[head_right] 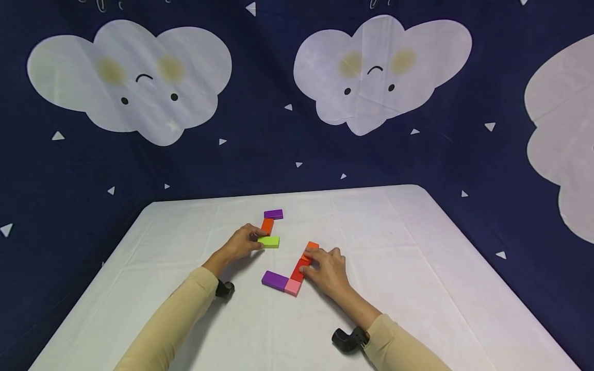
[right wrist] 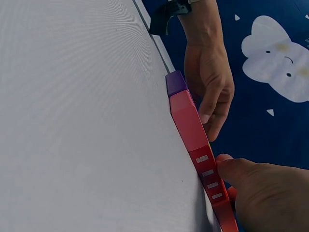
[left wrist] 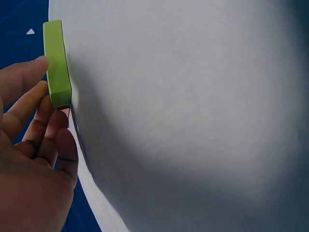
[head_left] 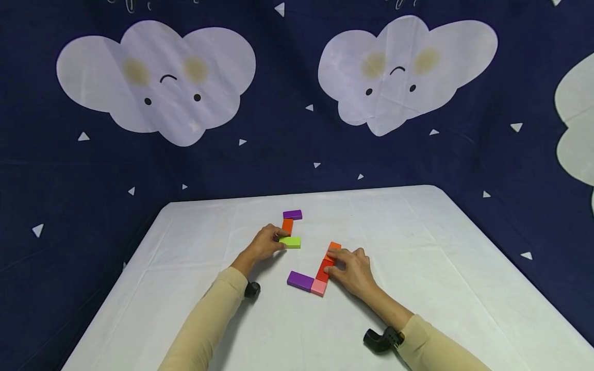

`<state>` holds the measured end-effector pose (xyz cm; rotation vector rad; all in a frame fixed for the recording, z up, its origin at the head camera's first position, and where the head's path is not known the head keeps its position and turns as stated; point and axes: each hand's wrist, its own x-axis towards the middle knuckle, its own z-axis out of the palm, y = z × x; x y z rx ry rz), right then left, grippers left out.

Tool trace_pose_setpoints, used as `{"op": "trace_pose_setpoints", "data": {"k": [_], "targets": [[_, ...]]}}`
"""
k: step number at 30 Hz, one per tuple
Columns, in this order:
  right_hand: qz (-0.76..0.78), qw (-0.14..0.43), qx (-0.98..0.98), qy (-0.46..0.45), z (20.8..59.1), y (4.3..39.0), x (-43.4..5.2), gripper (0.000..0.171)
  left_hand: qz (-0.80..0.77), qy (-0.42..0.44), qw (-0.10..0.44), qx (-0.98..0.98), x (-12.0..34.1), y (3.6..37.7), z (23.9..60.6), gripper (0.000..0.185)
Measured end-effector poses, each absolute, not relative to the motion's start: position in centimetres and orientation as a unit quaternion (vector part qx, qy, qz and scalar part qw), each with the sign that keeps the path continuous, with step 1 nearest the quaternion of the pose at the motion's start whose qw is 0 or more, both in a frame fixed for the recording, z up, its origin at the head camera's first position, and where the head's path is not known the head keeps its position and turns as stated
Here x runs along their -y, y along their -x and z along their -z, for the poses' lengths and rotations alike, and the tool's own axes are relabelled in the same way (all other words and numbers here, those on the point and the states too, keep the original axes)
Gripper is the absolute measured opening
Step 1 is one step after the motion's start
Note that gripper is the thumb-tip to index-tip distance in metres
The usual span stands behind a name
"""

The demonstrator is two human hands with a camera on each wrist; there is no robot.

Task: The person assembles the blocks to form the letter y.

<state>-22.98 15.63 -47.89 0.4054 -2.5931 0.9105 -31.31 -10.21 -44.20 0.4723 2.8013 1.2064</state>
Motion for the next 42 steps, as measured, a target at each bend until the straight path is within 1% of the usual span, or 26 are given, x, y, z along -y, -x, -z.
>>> {"op": "trace_pose_setpoints", "data": {"k": [14, 27, 37, 42], "targets": [[-0.327, 0.171, 0.919, -0.136, 47.77, 22.94, -15.69, 0.041, -0.37, -0.14, 0.051, -0.917, 9.93, 31.49, 44.18, 0.031], [-0.326, 0.175, 0.918, -0.14, 47.79, 23.03, -15.71, 0.041, -0.371, -0.12, 0.071, -0.918, 10.11, 31.65, 44.24, 0.036], [-0.331, 0.172, 0.918, -0.139, 47.92, 23.04, -15.72, 0.042, -0.386, -0.104, 0.069, -0.914, 10.38, 31.39, 44.43, 0.035], [-0.33, 0.176, 0.917, -0.139, 47.9, 23.03, -15.71, 0.041, -0.412, -0.096, 0.059, -0.904, 10.63, 31.05, 43.94, 0.036]]}}
